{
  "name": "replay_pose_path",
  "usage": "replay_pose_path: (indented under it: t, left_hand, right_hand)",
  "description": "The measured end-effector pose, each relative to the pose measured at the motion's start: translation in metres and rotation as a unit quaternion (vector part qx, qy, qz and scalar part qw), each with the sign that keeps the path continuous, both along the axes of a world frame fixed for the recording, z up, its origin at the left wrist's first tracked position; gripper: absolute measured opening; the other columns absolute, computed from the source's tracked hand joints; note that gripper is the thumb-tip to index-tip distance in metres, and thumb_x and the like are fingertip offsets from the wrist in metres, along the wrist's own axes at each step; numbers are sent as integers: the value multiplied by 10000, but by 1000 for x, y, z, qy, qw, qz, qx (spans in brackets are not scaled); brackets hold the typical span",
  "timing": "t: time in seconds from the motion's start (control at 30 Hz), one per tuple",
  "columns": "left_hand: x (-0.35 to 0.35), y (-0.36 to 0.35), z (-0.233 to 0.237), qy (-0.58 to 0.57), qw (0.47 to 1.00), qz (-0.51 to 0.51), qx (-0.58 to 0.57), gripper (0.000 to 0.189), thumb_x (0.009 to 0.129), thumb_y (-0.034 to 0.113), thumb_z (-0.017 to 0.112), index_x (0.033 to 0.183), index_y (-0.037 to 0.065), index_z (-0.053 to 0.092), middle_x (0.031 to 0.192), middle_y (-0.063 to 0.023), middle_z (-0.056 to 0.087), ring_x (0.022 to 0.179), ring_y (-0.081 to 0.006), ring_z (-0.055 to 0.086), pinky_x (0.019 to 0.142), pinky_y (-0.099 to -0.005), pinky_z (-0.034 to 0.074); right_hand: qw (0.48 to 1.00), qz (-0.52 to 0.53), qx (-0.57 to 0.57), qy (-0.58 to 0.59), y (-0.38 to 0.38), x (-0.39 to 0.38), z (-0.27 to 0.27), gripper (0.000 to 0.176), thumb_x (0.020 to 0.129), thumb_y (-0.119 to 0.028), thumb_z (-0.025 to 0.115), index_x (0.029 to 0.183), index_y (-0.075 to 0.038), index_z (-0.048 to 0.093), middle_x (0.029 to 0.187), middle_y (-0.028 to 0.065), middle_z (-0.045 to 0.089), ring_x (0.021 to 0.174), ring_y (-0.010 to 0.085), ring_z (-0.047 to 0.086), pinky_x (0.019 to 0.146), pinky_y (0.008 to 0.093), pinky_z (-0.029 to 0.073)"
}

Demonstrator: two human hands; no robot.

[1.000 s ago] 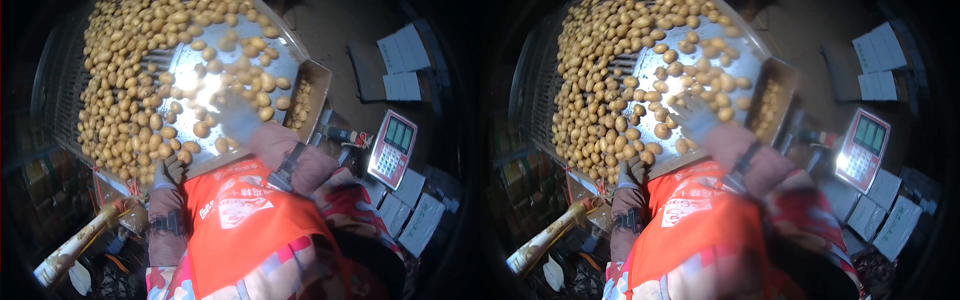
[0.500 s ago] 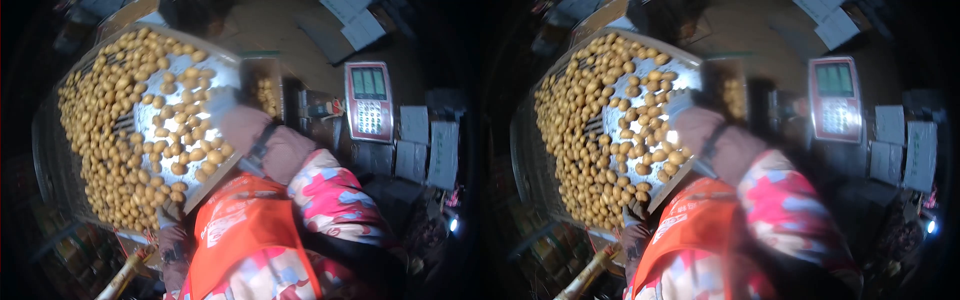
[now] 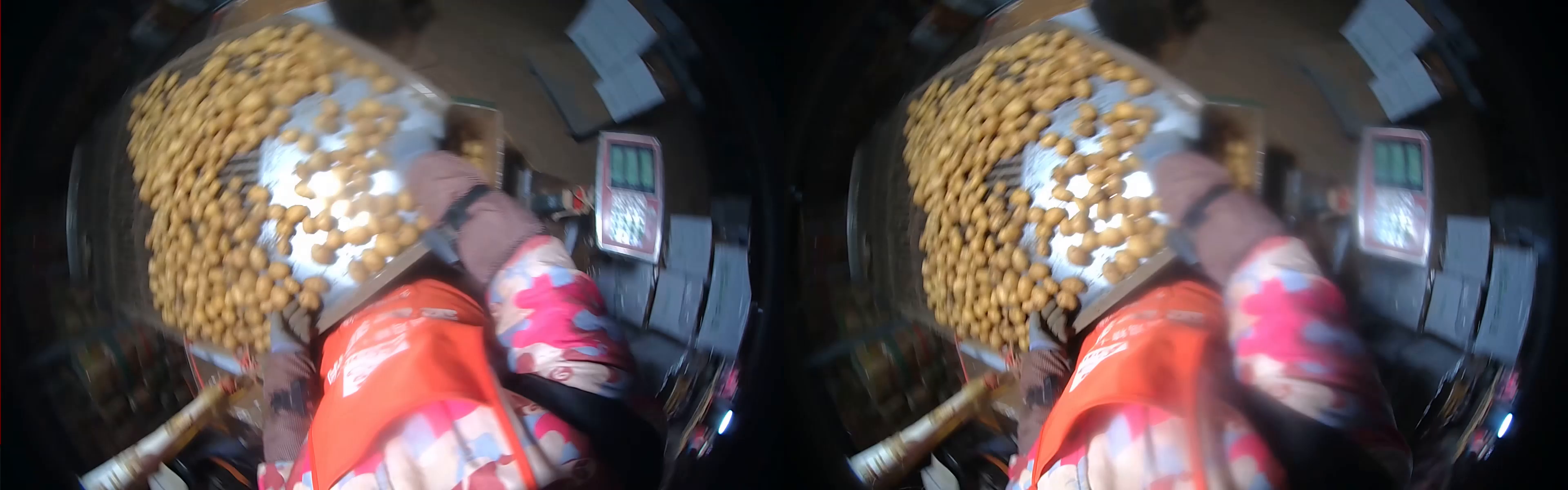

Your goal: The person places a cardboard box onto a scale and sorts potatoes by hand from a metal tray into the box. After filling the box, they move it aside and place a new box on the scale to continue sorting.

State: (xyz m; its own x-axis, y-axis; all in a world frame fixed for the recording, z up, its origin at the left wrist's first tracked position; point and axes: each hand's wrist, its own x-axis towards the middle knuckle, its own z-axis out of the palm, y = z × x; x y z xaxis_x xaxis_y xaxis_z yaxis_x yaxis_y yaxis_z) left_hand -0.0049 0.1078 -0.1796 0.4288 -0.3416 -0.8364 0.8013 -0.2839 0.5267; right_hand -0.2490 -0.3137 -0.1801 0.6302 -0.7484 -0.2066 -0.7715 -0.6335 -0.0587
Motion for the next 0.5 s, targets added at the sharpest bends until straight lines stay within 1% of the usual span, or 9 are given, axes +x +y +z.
replay_pose_path:
  t: [0.07,0.13,0.17,0.23,0.3,0.33,0.43,0.47,0.5]
  left_hand:
    - [8,10,-15,86,991,46,-93,577,1065,492,403,1294,5,611,1202,-146,689,877,-222,678,696,-326,588]
    - [-22,-14,34,168,974,57,-143,613,1056,471,449,1392,-33,541,1306,-227,647,1084,-293,684,900,-374,606]
    - [-33,-29,56,200,970,11,-139,584,1051,466,468,1350,-27,558,1334,-241,610,1241,-375,585,1103,-482,464]
    - [-57,-51,77,240,945,-46,-216,640,1024,483,535,1442,3,468,1439,-230,530,1308,-413,527,1125,-537,432]
    - [-77,-69,61,235,938,-14,-256,553,1034,351,565,1452,9,445,1459,-206,483,1346,-381,491,1117,-504,455]
    - [-82,-74,70,252,925,18,-283,525,1026,294,583,1455,24,447,1444,-192,486,1339,-367,500,1100,-480,474]
    - [-78,-56,65,226,933,75,-269,496,998,180,620,1448,48,459,1392,-165,519,1282,-327,546,1059,-417,510]
    - [-73,-45,59,206,944,83,-243,495,989,153,630,1444,52,464,1374,-158,534,1258,-314,565,1048,-398,519]
    - [-70,-36,62,147,957,49,-245,495,981,133,636,1439,50,466,1365,-158,544,1238,-308,573,1045,-392,520]
  right_hand:
    - [990,-36,70,-114,13,-9,18,305,930,-240,640,1220,-159,691,1194,118,691,1150,260,648,964,408,505]
    - [953,-88,165,-238,38,-3,38,376,936,-256,654,1298,-153,645,1248,140,662,1181,276,621,1005,381,490]
    - [933,-92,206,-280,58,2,49,416,939,-263,661,1338,-150,622,1275,151,647,1197,283,607,1025,367,482]
    - [900,-35,298,-316,113,10,68,479,955,-280,653,1406,-137,577,1357,179,613,1266,306,576,1076,378,449]
    - [835,55,457,-301,170,23,96,482,977,-270,634,1415,-81,560,1399,217,583,1312,356,543,1116,398,417]
    - [823,118,446,-332,193,26,76,519,964,-234,609,1454,-90,517,1395,229,552,1280,351,549,1113,419,410]
    - [887,314,178,-286,190,25,39,516,909,-223,627,1392,-60,549,1418,230,507,1266,400,518,1105,483,391]
    - [891,289,169,-307,178,20,11,482,849,-206,643,1306,-64,592,1415,217,491,1241,439,495,1074,544,377]
    - [899,340,88,-261,163,20,16,483,833,-218,654,1287,-63,600,1413,210,497,1232,445,498,1060,557,378]
